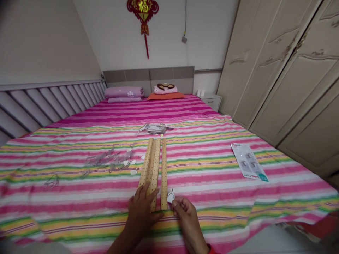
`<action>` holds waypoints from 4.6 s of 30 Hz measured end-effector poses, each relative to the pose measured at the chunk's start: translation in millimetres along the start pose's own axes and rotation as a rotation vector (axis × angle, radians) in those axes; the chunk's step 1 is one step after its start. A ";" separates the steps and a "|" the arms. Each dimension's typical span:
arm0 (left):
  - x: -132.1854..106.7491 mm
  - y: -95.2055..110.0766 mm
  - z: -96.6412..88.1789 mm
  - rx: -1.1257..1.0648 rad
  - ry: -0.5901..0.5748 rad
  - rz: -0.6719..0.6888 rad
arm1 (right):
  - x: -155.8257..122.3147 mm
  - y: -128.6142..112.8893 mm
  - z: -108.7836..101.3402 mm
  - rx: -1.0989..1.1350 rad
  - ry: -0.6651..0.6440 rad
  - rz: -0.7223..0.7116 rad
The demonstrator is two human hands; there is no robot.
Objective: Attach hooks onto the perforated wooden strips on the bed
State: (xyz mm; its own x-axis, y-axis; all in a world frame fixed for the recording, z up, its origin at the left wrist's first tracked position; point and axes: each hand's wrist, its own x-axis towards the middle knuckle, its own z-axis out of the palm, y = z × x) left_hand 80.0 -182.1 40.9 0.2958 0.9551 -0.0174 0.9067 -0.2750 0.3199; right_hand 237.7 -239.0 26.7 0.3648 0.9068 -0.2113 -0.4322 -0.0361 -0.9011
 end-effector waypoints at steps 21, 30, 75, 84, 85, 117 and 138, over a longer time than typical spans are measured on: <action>111.7 11.5 -11.1 -0.103 0.152 -0.128 | 3.6 -2.1 -2.3 -0.099 -0.023 0.008; 101.6 8.7 -6.7 -0.140 0.375 -0.094 | 8.8 -1.4 6.3 -0.042 -0.016 0.060; 1.8 19.1 -14.7 -1.220 0.030 -0.225 | 3.0 -27.9 10.3 -0.287 -0.063 -0.206; -4.4 36.6 -6.4 -1.382 -0.005 -0.350 | -5.4 -14.3 24.8 -0.042 -0.089 -0.086; -6.2 37.0 -4.3 -1.362 -0.013 -0.346 | -4.2 -14.3 25.1 -0.050 -0.076 -0.091; -3.8 7.5 26.2 -0.266 0.337 0.260 | 45.7 -6.4 12.3 -0.331 -0.119 0.131; -0.8 6.1 45.9 -0.222 0.417 0.282 | 44.9 17.4 10.4 -0.278 -0.091 0.060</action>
State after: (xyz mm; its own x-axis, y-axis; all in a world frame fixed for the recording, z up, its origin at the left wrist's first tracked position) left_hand 99.1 -189.6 -0.6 0.3327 0.8232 0.4602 0.7108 -0.5395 0.4513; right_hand 238.0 -194.6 5.5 0.2641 0.9332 -0.2437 -0.2040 -0.1929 -0.9598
